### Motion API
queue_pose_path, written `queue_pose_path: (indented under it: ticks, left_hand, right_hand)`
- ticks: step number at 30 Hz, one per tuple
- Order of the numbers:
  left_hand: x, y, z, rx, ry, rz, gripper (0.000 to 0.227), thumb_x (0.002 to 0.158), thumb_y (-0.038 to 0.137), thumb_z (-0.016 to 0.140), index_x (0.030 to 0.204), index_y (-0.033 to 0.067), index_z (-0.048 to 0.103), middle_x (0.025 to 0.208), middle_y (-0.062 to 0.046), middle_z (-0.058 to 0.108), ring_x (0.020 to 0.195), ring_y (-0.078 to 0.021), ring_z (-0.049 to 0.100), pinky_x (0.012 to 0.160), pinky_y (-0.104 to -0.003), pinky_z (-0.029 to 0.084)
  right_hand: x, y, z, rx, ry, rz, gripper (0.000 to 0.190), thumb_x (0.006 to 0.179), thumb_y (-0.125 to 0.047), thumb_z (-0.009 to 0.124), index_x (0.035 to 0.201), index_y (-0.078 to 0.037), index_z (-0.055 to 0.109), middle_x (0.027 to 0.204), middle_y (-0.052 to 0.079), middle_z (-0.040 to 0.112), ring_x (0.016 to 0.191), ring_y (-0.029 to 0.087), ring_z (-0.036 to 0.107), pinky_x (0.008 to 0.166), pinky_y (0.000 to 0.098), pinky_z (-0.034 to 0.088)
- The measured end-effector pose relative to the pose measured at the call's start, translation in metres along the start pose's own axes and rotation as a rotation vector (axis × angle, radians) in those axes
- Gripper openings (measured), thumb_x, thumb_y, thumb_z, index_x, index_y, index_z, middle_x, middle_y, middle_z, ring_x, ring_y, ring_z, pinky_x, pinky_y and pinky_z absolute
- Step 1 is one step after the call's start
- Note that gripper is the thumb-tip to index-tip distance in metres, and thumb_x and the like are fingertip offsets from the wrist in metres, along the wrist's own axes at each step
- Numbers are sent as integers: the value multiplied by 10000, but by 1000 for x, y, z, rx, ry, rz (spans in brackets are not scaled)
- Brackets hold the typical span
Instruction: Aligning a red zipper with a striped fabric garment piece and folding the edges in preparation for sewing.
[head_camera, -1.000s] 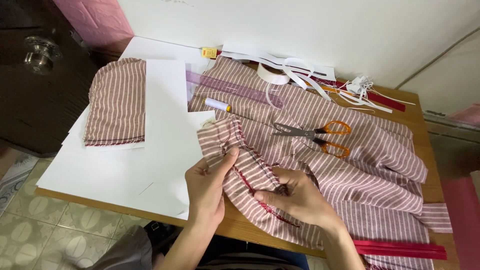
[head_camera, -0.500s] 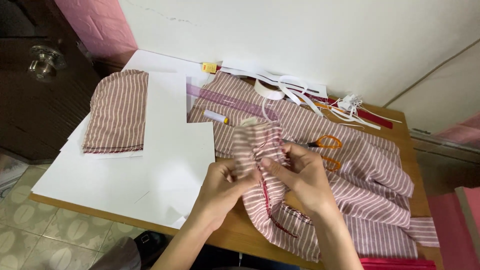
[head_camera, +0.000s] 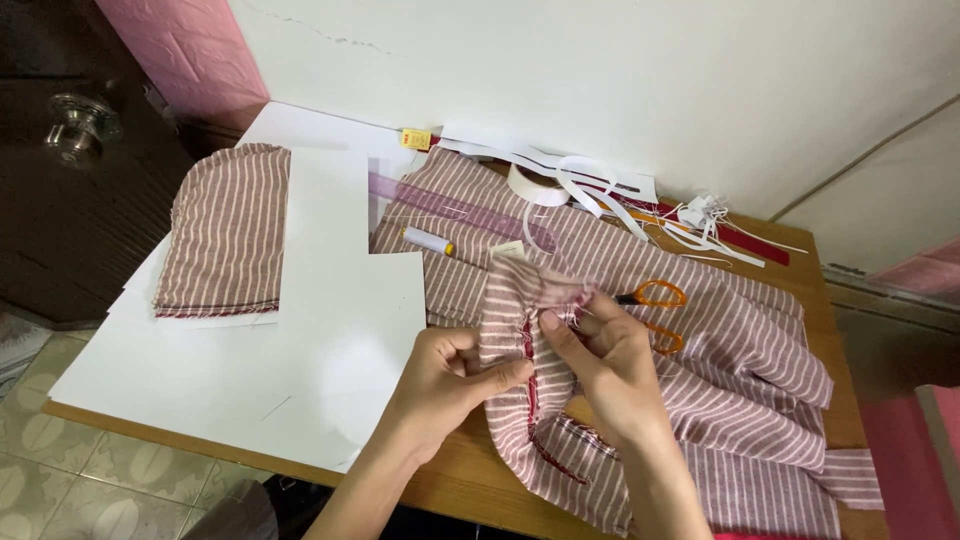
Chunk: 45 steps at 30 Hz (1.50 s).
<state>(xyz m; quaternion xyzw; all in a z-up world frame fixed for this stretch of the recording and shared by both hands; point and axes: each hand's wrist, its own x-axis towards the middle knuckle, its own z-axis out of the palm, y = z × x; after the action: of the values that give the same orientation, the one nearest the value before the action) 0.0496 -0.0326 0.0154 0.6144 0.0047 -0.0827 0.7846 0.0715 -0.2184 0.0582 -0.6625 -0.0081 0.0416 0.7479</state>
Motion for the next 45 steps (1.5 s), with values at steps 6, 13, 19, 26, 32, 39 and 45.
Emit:
queue_pose_path:
  ticks: [6, 13, 19, 26, 32, 39, 45]
  left_hand:
    - [6, 0, 6, -21, 141, -91, 341, 896, 364, 794, 987, 35, 792, 882, -76, 749, 775, -185, 613, 750, -353, 526]
    - [2, -3, 15, 164, 81, 29, 340, 944, 392, 752, 1018, 72, 841, 839, -42, 765, 671, -133, 555, 653, -297, 452]
    - [4, -25, 20, 75, 61, 73, 373, 1006, 420, 677, 1010, 64, 788, 810, -37, 710, 651, -130, 556, 616, -290, 488]
    - [-3, 2, 32, 103, 235, 12, 351, 935, 373, 854, 719, 137, 711, 643, 28, 465, 690, -139, 389, 719, -344, 322]
    - [9, -12, 25, -183, 179, 13, 212, 895, 268, 873, 826, 79, 804, 695, 2, 627, 679, -132, 489, 675, -308, 453]
    - [13, -4, 32, -26, 93, 38, 238, 1013, 257, 755, 977, 23, 781, 824, -70, 719, 663, -144, 547, 612, -246, 409]
    - [20, 17, 42, -120, -84, 164, 526, 836, 313, 940, 1140, -66, 738, 812, -156, 705, 722, -230, 572, 729, -392, 510]
  right_hand:
    - [7, 3, -8, -167, -53, 94, 492, 825, -251, 810, 1256, -26, 730, 1314, 158, 819, 1236, 289, 784, 1121, 452, 622]
    - [3, 7, -7, -230, 3, -120, 443, 990, -202, 794, 621, -167, 551, 595, -33, 537, 515, 122, 442, 558, 316, 413]
    - [3, 21, -9, -373, 38, -99, 436, 1042, -315, 719, 695, -133, 529, 511, 8, 516, 348, 156, 450, 309, 301, 372]
    - [2, 27, -9, -629, 24, -283, 400, 1097, -287, 652, 749, -123, 544, 568, -34, 445, 476, 85, 322, 424, 301, 237]
    - [4, 14, -12, -445, -34, -173, 433, 1058, -266, 695, 671, -101, 596, 485, 50, 612, 336, 166, 582, 302, 296, 403]
    - [8, -4, -13, -65, -98, 92, 252, 1029, -193, 681, 985, 49, 736, 900, 190, 780, 712, 276, 736, 638, 392, 670]
    - [11, -41, -20, -214, 38, -187, 150, 857, -50, 898, 900, 75, 826, 795, 155, 801, 704, 181, 674, 680, 298, 504]
